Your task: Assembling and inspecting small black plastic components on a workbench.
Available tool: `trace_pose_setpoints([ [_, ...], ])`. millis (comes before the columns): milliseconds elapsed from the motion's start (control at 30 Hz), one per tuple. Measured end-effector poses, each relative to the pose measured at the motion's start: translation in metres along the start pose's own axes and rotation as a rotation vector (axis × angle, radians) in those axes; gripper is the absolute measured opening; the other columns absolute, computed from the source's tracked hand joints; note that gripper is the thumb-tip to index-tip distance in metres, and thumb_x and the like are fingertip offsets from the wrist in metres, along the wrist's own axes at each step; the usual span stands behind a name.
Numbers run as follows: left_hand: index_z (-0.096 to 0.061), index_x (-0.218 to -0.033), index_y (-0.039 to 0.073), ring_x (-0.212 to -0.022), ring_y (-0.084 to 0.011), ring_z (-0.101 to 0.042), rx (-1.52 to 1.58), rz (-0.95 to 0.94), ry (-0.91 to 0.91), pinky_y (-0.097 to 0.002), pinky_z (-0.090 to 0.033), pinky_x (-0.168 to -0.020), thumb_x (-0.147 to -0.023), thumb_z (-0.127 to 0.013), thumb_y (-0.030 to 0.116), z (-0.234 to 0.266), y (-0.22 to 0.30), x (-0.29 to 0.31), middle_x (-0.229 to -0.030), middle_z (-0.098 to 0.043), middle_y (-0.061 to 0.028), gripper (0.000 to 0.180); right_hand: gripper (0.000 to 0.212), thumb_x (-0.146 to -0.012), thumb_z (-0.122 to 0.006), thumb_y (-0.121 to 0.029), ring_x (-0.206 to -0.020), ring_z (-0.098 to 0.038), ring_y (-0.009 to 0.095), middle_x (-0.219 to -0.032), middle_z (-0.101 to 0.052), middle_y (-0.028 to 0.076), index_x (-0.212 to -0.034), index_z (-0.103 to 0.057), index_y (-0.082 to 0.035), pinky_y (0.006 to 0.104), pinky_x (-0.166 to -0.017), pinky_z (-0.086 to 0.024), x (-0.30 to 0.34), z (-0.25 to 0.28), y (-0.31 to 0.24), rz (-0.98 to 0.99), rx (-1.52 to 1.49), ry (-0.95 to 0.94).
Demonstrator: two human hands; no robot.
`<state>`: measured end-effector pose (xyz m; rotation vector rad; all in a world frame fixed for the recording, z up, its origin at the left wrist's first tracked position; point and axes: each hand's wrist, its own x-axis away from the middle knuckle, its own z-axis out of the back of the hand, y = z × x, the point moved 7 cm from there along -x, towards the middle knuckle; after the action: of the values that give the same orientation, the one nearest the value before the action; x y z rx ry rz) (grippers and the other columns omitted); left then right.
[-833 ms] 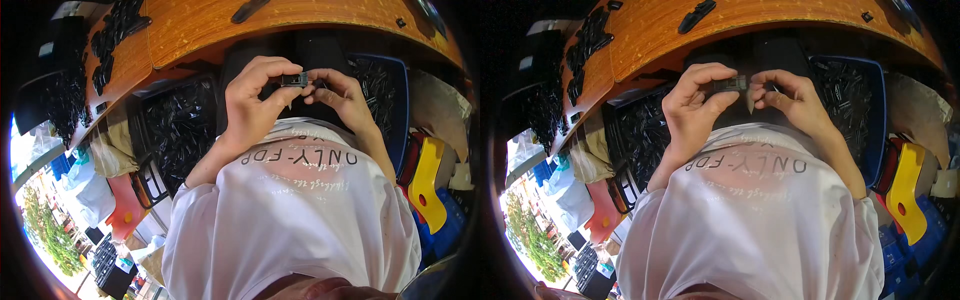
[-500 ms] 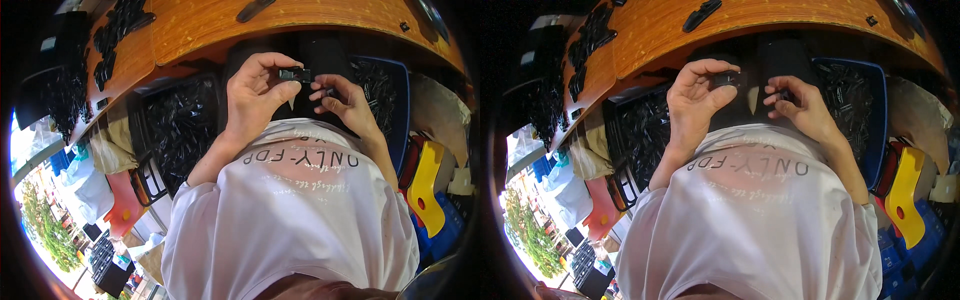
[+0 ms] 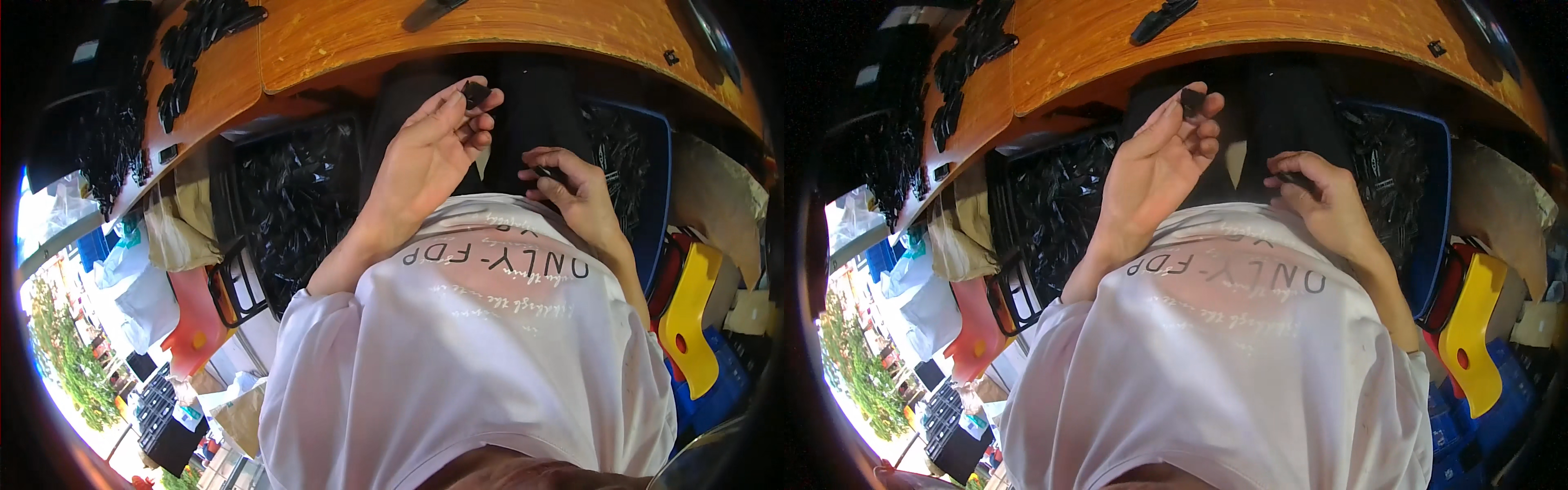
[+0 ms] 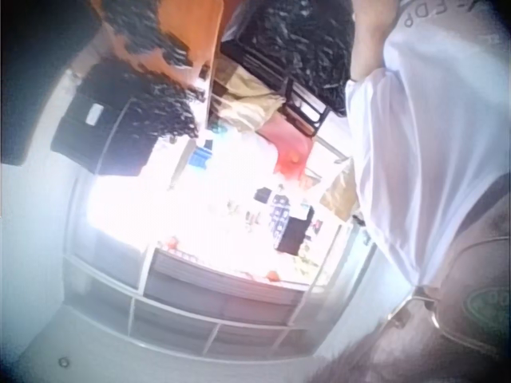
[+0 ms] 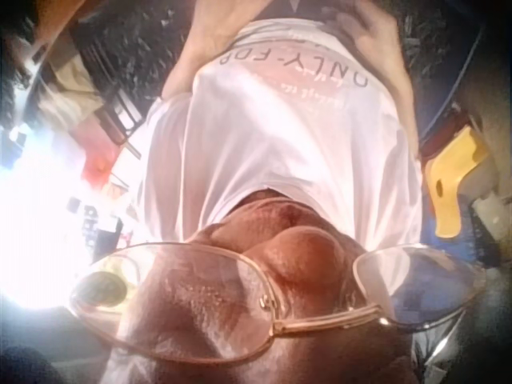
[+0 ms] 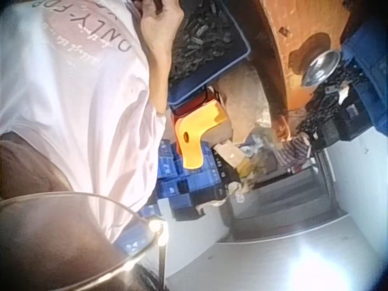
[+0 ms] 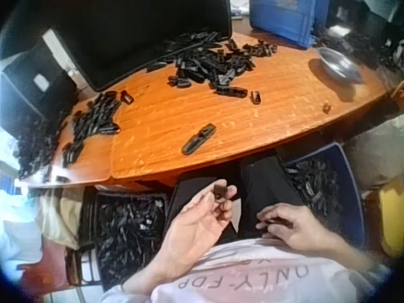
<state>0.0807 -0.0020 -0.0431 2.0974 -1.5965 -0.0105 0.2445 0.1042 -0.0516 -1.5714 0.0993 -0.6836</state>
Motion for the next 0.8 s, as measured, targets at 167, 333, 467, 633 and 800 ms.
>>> trace_pose_setpoints([
  [167,-0.059,-0.117,0.006,-0.101,-0.0173,-0.061,0.037,0.015,0.111,-0.0299,-0.049,-0.090,-0.103,-0.057,0.016,0.003,0.001,0.005,-0.129,-0.063,-0.0138,0.017,0.032,-0.097,-0.062,-0.002,-0.095,-0.066,0.014,-0.108,-0.067,0.011,-0.129,-0.065,-0.003,0.0250,-0.073,-0.054,-0.001,0.001,-0.021,0.096,0.192,-0.009],
  [333,-0.063,-0.111,0.004,-0.098,-0.0204,-0.062,0.082,0.042,0.132,-0.0306,-0.051,-0.088,-0.102,-0.059,0.016,0.008,-0.004,0.004,-0.130,-0.062,-0.0158,0.016,0.031,-0.100,-0.060,-0.010,-0.073,-0.059,0.008,-0.094,-0.067,0.006,-0.130,-0.063,-0.003,0.0217,-0.063,-0.048,-0.005,0.001,-0.025,0.020,0.253,0.017],
  [467,-0.065,-0.108,0.004,-0.101,-0.0209,-0.060,0.129,0.071,0.152,-0.0324,-0.050,-0.091,-0.101,-0.060,0.013,0.017,-0.013,0.005,-0.125,-0.063,-0.0143,0.013,0.030,-0.101,-0.059,-0.011,-0.065,-0.053,0.006,-0.089,-0.066,0.005,-0.129,-0.058,0.000,0.0215,-0.059,-0.046,-0.011,-0.009,-0.049,0.147,0.170,0.097],
  [633,-0.063,-0.117,0.003,-0.102,-0.0204,-0.059,0.164,0.136,0.108,-0.0322,-0.049,-0.092,-0.100,-0.059,0.011,0.016,-0.021,0.007,-0.122,-0.064,-0.0137,0.019,0.026,-0.101,-0.060,-0.012,-0.070,-0.060,0.007,-0.093,-0.068,0.008,-0.124,-0.058,0.000,0.0219,-0.062,-0.048,-0.021,-0.024,-0.060,0.307,0.199,0.121],
  [800,-0.053,-0.137,0.000,-0.101,-0.0171,-0.061,-0.060,0.108,0.062,-0.0318,-0.048,-0.094,-0.101,-0.058,0.012,0.000,-0.016,0.008,-0.110,-0.066,-0.0077,0.038,0.023,-0.100,-0.061,-0.012,-0.074,-0.063,0.011,-0.091,-0.068,0.008,-0.119,-0.060,0.001,0.0235,-0.065,-0.051,-0.030,-0.023,-0.064,0.454,0.322,0.152],
])
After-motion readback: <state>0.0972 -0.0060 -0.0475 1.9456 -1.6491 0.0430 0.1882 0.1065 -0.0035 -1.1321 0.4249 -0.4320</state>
